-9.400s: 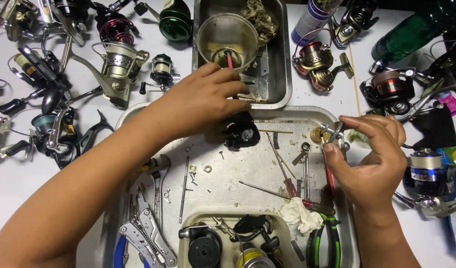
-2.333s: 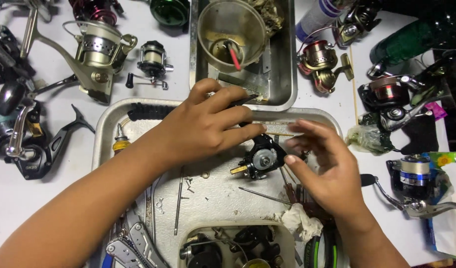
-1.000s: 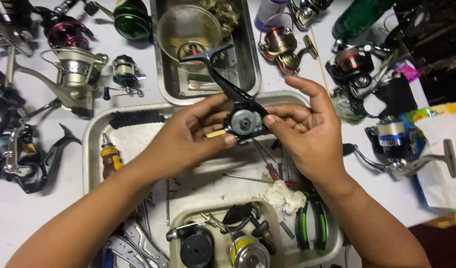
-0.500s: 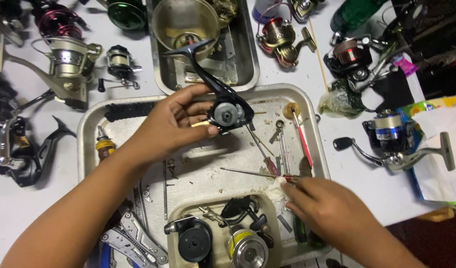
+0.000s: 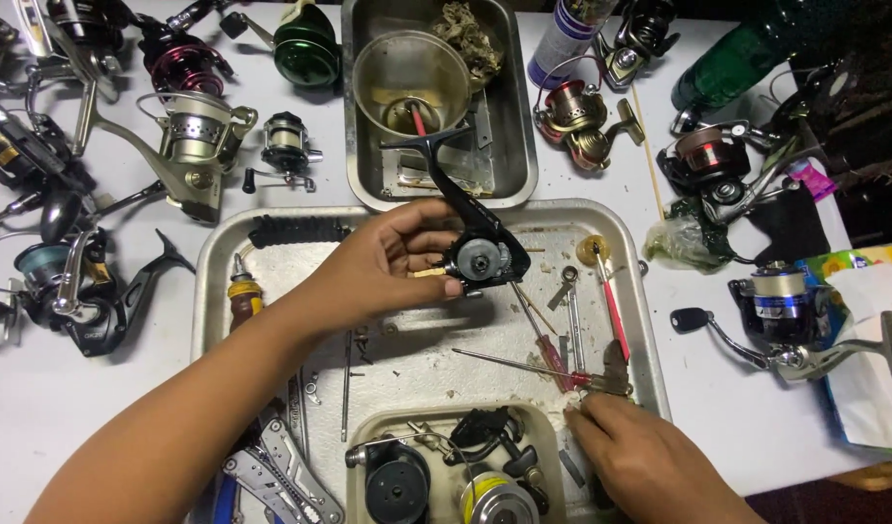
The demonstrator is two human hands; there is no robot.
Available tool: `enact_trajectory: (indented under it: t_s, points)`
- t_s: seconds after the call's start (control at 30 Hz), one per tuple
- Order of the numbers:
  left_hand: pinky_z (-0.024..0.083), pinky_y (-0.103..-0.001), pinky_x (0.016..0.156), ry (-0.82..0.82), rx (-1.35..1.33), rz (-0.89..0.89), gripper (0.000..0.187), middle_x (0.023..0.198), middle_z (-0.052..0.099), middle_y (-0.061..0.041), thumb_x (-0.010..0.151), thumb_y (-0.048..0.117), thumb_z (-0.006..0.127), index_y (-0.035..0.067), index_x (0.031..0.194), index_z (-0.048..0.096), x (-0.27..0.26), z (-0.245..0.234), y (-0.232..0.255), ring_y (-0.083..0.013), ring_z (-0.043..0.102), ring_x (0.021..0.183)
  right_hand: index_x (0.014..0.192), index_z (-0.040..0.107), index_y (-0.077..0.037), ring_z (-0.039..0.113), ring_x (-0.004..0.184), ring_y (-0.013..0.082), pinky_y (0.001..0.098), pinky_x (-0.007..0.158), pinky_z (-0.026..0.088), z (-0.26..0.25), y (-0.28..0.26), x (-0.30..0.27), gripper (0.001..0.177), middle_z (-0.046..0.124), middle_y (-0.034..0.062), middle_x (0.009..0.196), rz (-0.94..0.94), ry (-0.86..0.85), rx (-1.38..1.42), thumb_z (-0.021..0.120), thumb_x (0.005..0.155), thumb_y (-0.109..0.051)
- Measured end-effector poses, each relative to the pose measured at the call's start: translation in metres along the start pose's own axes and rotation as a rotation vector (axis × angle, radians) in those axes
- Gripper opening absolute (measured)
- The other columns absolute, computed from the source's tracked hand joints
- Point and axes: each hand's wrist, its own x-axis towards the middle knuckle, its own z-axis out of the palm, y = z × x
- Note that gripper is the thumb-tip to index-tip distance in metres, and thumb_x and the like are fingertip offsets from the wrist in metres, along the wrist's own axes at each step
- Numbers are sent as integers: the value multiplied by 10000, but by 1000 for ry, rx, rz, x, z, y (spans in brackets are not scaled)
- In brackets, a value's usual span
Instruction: The person disassembles a fishing reel, cleans internal components with a brush, applies lubricant, and reassembles the parts. The person uses various tools including screwdrivers and pliers to manipulate the reel's internal mechanisms.
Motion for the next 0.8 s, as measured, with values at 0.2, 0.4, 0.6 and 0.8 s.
enact_trajectory:
  t_s: [0.2, 0.4, 0.6, 0.8]
  points:
    - [516, -285, 1097, -15, 44, 46, 912, 1276, 654, -70, 704, 179, 829, 50, 1511, 422, 0, -3, 0, -173, 636, 1234, 1305, 592, -31, 678, 991, 344, 474, 735, 603, 7, 15, -7, 578, 639, 162, 1221, -95, 39, -48, 748, 753, -107]
    - [512, -327, 1116, -14, 37, -42, 940, 1360, 627, -86, 692, 233, 808, 91, 1528, 403, -4, 0, 12, -189, 609, 1299, 1225, 622, -76, 682, 881, 300, 437, 648, 571, -22, 8, -9, 402, 662, 127, 1121, -67, 151, 33, 702, 842, -168]
    - [547, -319, 1063, -14, -23, -8, 877, 1418, 610, -83, 723, 152, 795, 90, 1514, 423, 1, -4, 4, -176, 598, 1308, 1434, 537, -112, 689, 1015, 277, 430, 662, 621, -20, 3, 0, 627, 564, 97, 1267, 36, 74, 59, 638, 823, -15]
    - [561, -322, 1047, 21, -24, -90, 881, 1334, 625, -92, 701, 179, 791, 125, 1511, 451, -4, -2, 14, -183, 633, 1232, 1287, 615, -36, 683, 1036, 273, 393, 790, 613, -23, 4, 2, 420, 580, 142, 1222, -47, 186, 92, 621, 868, -21]
